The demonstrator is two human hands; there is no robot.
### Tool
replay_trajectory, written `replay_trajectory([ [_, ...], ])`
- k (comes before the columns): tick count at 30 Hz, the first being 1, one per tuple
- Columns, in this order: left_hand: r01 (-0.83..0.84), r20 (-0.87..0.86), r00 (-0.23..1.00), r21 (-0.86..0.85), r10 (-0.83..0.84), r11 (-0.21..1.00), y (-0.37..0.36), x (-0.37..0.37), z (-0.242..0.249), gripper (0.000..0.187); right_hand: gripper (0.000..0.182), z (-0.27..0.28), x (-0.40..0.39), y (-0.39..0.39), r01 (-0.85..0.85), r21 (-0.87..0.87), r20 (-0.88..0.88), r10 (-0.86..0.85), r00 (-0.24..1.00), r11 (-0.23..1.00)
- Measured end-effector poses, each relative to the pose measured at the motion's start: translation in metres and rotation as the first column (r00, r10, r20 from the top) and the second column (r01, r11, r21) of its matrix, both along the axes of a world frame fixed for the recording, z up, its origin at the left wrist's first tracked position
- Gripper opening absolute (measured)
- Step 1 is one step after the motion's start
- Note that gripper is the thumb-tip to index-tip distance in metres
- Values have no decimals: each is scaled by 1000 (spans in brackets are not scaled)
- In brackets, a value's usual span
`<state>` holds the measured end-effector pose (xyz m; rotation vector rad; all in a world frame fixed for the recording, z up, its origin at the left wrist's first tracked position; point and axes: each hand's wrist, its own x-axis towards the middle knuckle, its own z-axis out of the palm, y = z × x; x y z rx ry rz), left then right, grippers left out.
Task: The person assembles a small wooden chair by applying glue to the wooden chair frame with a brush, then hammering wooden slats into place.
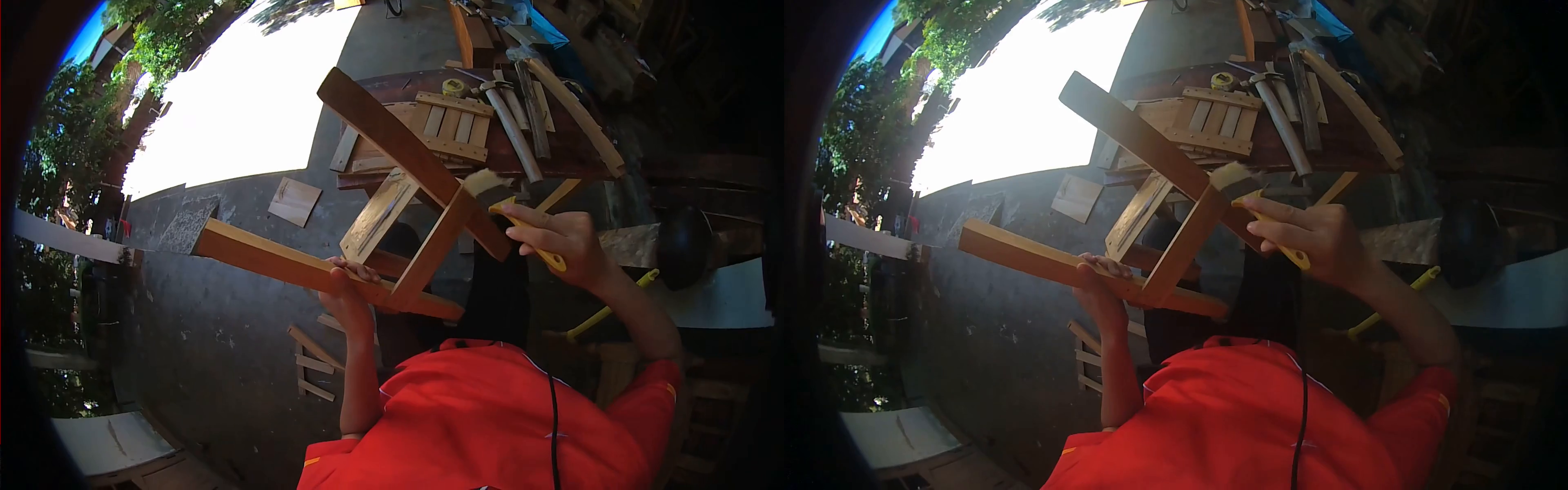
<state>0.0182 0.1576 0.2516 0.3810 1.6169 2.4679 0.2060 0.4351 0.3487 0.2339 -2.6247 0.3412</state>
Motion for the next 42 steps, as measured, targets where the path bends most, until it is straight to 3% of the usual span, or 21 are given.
replay_trajectory([
  [2, 5, -1, 1000, -4, -5, 1000, -1, -3, -1, 59, 22, 0, -4, -3, -76, 22, 61, 75, 995, 997],
  [3, 7, -1, 1000, -1, -7, 1000, -2, -4, -2, 59, 21, -26, -3, 9, -151, 83, 240, 127, 962, 985],
  [6, 18, -7, 1000, 4, -18, 1000, -2, -6, -3, 59, 23, -15, -3, 18, -174, 303, 369, 53, 928, 937],
  [7, 16, -10, 1000, 2, -16, 1000, 0, -5, 0, 59, 21, -2, -9, 13, -116, 227, 184, 75, 980, 967],
  [10, 7, 2, 1000, -15, -7, 1000, -1, 0, 1, 59, 9, 26, -15, -19, -145, -93, -105, 135, 985, 985],
  [12, 10, -2, 1000, -17, -10, 1000, 0, -3, 2, 59, 11, 17, -12, -15, -213, 111, 255, 180, 950, 971],
  [14, 12, 4, 1000, -16, -12, 1000, -1, -4, 0, 58, 14, -7, -10, -5, -270, 225, 651, 62, 757, 936],
  [15, 17, 0, 1000, -15, -17, 1000, -1, -6, 0, 58, 25, -8, -15, -3, -302, 248, 463, 161, 872, 921],
  [16, 17, -2, 1000, -9, -17, 1000, 0, -7, -1, 58, 22, -2, -18, -2, -270, 177, 312, 206, 927, 946],
  [18, 15, 5, 1000, -17, -15, 1000, -2, -2, -2, 57, 17, 19, -25, -17, -242, 0, -3, 242, 970, 970],
  [19, 16, 3, 1000, -23, -16, 1000, -2, -2, -1, 57, 14, 25, -26, -24, -243, -22, -36, 242, 970, 970],
  [22, 21, -22, 1000, -21, -22, 1000, 0, -5, -4, 57, 14, 9, -27, -22, -365, 317, 332, 258, 908, 875],
  [23, 19, -26, 999, -25, -20, 1000, -2, -5, -6, 57, 13, 13, -27, -24, -373, 276, 381, 256, 888, 886],
  [27, 16, -19, 1000, -39, -17, 999, -2, -2, -2, 56, 11, 52, -35, -44, -329, 179, 41, 328, 944, 927],
  [29, 19, -31, 999, -47, -21, 999, -1, -2, 1, 55, 10, 26, -33, -41, -395, 254, 334, 304, 892, 883],
  [31, 10, -49, 999, -65, -14, 998, 0, -2, -1, 55, 11, 9, -35, -42, -471, 287, 639, 199, 743, 834],
  [35, 15, -34, 999, -55, -17, 998, 0, -2, 0, 55, 12, 14, -34, -52, -431, 180, 207, 394, 895, 884],
  [38, 6, -43, 999, -111, -11, 994, 0, -2, 2, 46, 10, -2, -28, -53, -437, 200, 245, 387, 889, 877],
  [39, 2, -51, 999, -106, -8, 994, 1, -2, 1, 45, 11, -2, -27, -51, -478, 256, 431, 343, 835, 840],
  [42, 1, -46, 999, -108, -6, 994, 0, -2, -2, 44, 14, 19, -28, -54, -422, 213, 224, 376, 899, 881],
])
